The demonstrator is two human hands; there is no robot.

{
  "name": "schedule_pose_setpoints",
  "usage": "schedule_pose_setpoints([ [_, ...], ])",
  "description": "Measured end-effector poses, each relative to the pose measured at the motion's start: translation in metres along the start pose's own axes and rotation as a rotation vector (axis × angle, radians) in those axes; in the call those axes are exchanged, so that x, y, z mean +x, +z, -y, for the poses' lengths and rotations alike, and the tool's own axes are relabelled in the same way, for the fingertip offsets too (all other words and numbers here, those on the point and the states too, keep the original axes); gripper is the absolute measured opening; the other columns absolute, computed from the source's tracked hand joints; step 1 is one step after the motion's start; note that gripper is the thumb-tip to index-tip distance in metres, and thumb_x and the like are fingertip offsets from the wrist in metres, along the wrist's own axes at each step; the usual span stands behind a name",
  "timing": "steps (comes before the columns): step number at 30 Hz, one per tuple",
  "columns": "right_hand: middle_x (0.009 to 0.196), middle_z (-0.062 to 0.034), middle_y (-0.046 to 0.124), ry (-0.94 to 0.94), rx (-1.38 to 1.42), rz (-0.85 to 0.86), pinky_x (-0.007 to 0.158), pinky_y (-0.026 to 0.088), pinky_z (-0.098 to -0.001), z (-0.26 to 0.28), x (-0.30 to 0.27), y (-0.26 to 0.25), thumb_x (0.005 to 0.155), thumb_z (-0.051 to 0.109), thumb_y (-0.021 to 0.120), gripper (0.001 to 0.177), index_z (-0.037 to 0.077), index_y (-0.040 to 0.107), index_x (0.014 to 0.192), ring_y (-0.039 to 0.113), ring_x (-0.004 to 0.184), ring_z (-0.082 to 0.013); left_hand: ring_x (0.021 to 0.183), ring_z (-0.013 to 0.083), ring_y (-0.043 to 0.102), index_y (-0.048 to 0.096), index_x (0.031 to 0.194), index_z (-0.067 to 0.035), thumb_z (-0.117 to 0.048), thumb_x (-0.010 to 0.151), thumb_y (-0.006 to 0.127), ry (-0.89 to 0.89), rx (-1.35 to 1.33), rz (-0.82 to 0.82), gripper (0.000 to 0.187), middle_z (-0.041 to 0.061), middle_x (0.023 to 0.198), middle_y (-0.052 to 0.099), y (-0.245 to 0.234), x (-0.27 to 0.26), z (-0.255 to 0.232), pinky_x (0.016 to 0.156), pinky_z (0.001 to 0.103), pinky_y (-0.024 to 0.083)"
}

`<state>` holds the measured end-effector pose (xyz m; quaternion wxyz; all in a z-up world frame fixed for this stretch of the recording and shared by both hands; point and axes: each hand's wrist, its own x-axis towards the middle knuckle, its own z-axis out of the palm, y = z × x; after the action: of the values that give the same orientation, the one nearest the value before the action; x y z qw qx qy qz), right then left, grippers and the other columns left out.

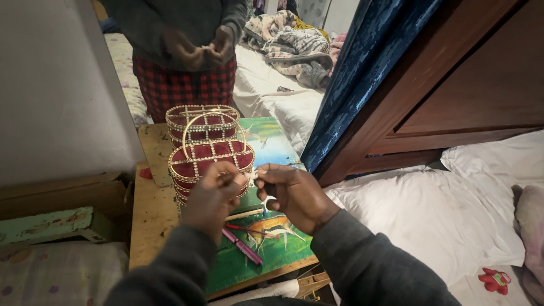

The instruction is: The person organizes various personal care items on a vanity table. They handle a red beaded basket, a red box, and a clear plastic bag containing small round objects. The person also arranges makeup brushes, bottles, and other toiletries on the table surface.

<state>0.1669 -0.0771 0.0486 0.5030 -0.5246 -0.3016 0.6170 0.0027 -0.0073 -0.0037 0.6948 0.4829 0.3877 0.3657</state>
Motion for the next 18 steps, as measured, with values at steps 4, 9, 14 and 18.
schedule_pose_setpoints([
  [4, 0.083, 0.0006, 0.061, 0.154, 0.301, 0.123, 0.057, 0.043, -0.0213, -0.001, 0.001, -0.007, 0.101, 0.018, 0.055, 0.015, 0.007, 0.061, 0.092, 0.053, 0.068, -0.0082, 0.076, 0.0160, 0.061, 0.068, 0.096, -0.013, -0.008, 0.089, 0.066, 0.395, 0.584, -0.117, 0.009, 0.002, 0.083, 0.066, 0.009, -0.008, 0.002, 0.069, 0.033, 0.050],
  [9, 0.086, -0.0012, 0.062, 0.192, 0.291, 0.268, 0.059, 0.044, -0.0219, -0.009, 0.005, -0.015, 0.102, 0.016, 0.057, 0.015, 0.004, 0.061, 0.094, 0.055, 0.069, -0.0084, 0.072, 0.0133, 0.062, 0.072, 0.093, -0.009, -0.005, 0.092, 0.062, 0.438, 0.520, -0.403, 0.010, 0.001, 0.082, 0.068, -0.001, 0.003, 0.003, 0.066, 0.033, 0.051],
  [14, 0.085, 0.0007, 0.063, 0.119, 0.091, 0.083, 0.059, 0.041, -0.0241, -0.016, 0.008, -0.010, 0.098, 0.020, 0.059, 0.011, 0.010, 0.062, 0.094, 0.057, 0.071, -0.0103, 0.066, 0.0147, 0.055, 0.074, 0.099, -0.009, -0.010, 0.095, 0.062, 0.058, 0.226, -0.237, 0.013, 0.001, 0.079, 0.067, 0.005, 0.004, 0.008, 0.061, 0.034, 0.046],
  [18, 0.089, 0.0020, 0.065, 0.038, 0.003, -0.091, 0.067, 0.043, -0.0274, -0.013, 0.006, -0.004, 0.096, 0.022, 0.059, 0.011, 0.012, 0.063, 0.094, 0.059, 0.078, -0.0125, 0.069, 0.0123, 0.058, 0.073, 0.102, -0.009, -0.012, 0.096, 0.059, 0.035, 0.265, -0.204, 0.015, 0.001, 0.079, 0.067, 0.005, 0.008, 0.010, 0.065, 0.031, 0.047],
])
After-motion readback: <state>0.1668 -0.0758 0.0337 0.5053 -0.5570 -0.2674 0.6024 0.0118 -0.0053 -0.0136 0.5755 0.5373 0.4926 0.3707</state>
